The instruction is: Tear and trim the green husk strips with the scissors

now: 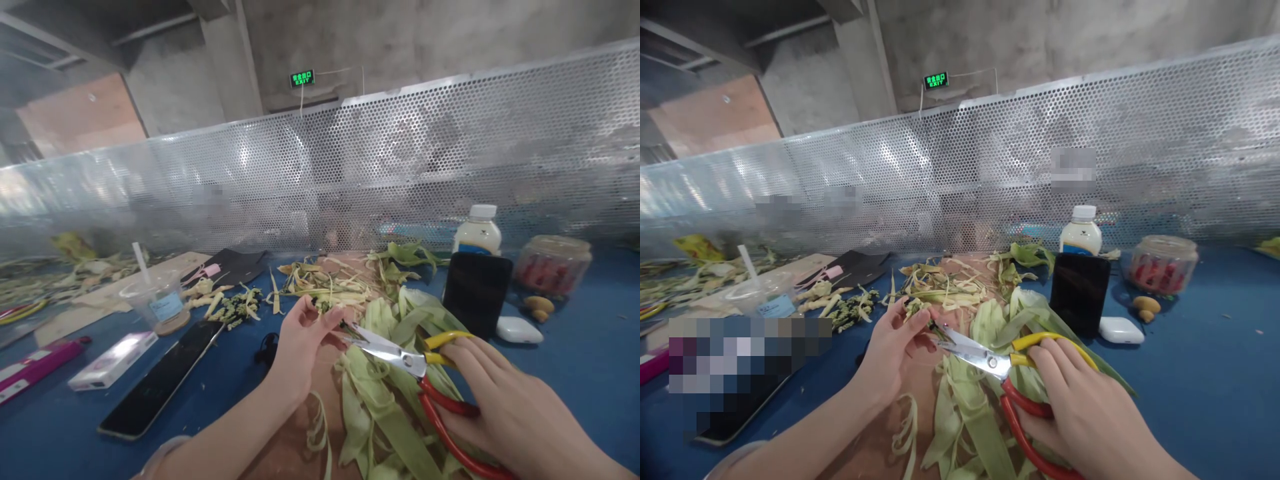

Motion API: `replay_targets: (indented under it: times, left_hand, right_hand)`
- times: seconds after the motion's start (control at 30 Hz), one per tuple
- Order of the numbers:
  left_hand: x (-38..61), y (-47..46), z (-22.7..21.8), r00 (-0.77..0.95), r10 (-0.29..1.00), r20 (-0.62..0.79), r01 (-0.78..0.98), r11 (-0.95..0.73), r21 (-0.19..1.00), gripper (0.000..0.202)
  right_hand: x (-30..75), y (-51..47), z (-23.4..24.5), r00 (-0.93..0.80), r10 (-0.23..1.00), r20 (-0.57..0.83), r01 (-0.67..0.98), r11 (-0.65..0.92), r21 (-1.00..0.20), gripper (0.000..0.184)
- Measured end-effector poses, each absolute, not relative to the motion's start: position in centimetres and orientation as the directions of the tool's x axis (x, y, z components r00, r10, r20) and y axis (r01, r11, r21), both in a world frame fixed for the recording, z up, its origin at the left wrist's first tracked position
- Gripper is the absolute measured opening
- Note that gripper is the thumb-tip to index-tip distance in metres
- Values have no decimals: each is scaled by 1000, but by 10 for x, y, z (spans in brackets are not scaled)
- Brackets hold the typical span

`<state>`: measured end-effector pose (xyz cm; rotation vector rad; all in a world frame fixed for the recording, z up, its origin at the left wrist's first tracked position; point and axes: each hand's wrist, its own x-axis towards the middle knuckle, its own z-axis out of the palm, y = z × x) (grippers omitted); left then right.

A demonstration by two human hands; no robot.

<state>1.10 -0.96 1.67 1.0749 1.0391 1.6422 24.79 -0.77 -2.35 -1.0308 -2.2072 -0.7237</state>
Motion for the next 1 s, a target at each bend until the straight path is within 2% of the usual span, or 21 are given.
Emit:
replay_targets:
  times: [0.4,0.7,1.0]
  left_hand:
    - [9,-9,19,-197,962,188,-182,-224,957,30]
    - [9,-11,19,-163,972,169,-241,-205,949,31]
    - [9,-8,23,-225,956,187,-272,-246,930,34]
  right_hand:
    - [250,-5,-26,-535,544,646,799,575,177,33]
    - [249,-1,-28,-529,494,690,785,594,176,35]
    - [246,-3,-26,-504,485,714,810,553,195,35]
